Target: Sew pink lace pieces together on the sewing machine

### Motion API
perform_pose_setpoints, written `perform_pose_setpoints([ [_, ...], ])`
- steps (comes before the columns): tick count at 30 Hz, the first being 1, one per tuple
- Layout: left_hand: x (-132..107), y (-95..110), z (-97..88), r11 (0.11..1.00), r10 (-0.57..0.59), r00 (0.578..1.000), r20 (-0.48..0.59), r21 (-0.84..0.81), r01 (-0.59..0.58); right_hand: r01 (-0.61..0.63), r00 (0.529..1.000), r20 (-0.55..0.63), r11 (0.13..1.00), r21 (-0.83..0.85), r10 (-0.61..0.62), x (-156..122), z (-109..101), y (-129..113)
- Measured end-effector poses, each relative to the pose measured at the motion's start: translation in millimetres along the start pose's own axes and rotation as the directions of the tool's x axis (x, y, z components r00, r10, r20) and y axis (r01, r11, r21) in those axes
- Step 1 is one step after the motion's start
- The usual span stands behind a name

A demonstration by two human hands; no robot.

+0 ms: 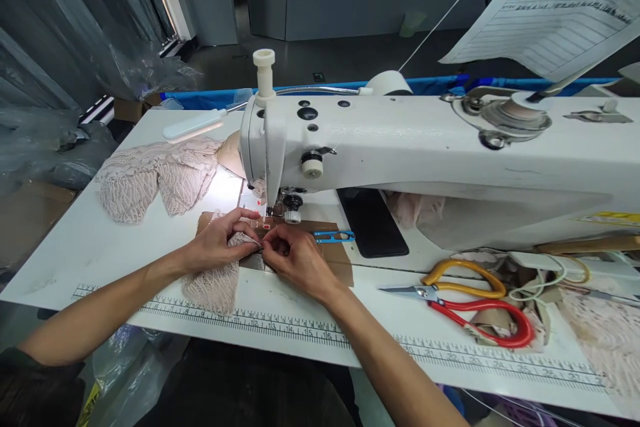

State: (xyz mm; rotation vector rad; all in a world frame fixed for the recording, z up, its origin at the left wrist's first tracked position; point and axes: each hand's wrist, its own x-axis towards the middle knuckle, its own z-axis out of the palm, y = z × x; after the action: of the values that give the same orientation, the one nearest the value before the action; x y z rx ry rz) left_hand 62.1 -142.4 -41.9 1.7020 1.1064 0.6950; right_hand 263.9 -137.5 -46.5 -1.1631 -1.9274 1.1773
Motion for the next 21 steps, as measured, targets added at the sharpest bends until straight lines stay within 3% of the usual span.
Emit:
perform_pose_setpoints([
  [5, -0.1, 1.6, 1.5, 1.0, 0.01, 1.0, 0.004, 0.025, -0.01, -0.004, 0.999, -0.043, 0.999, -0.034, 0.002, -0.7, 7.6, -1.1],
  [10, 0.5, 3.9, 0.7, 1.0, 0.004, 1.0, 0.019, 0.021, -0.004, -0.033, 0.981, -0.196, 0.993, -0.114, 0.01, 1.2, 11.8, 2.5],
  [17, 1.8, -0.3, -0.8, 0.997, 0.033, 0.999, 0.022, -0.076, -0.031, -0.004, 1.0, -0.002, 0.998, 0.062, 0.004, -1.7, 1.7, -1.0],
  [21, 2.0, 0.2, -1.8, 0.99, 0.114, 0.993, 0.042, -0.086, -0.11, 0.206, 0.978, -0.036, 0.979, -0.013, -0.206, -5.2, 7.3, -2.9],
])
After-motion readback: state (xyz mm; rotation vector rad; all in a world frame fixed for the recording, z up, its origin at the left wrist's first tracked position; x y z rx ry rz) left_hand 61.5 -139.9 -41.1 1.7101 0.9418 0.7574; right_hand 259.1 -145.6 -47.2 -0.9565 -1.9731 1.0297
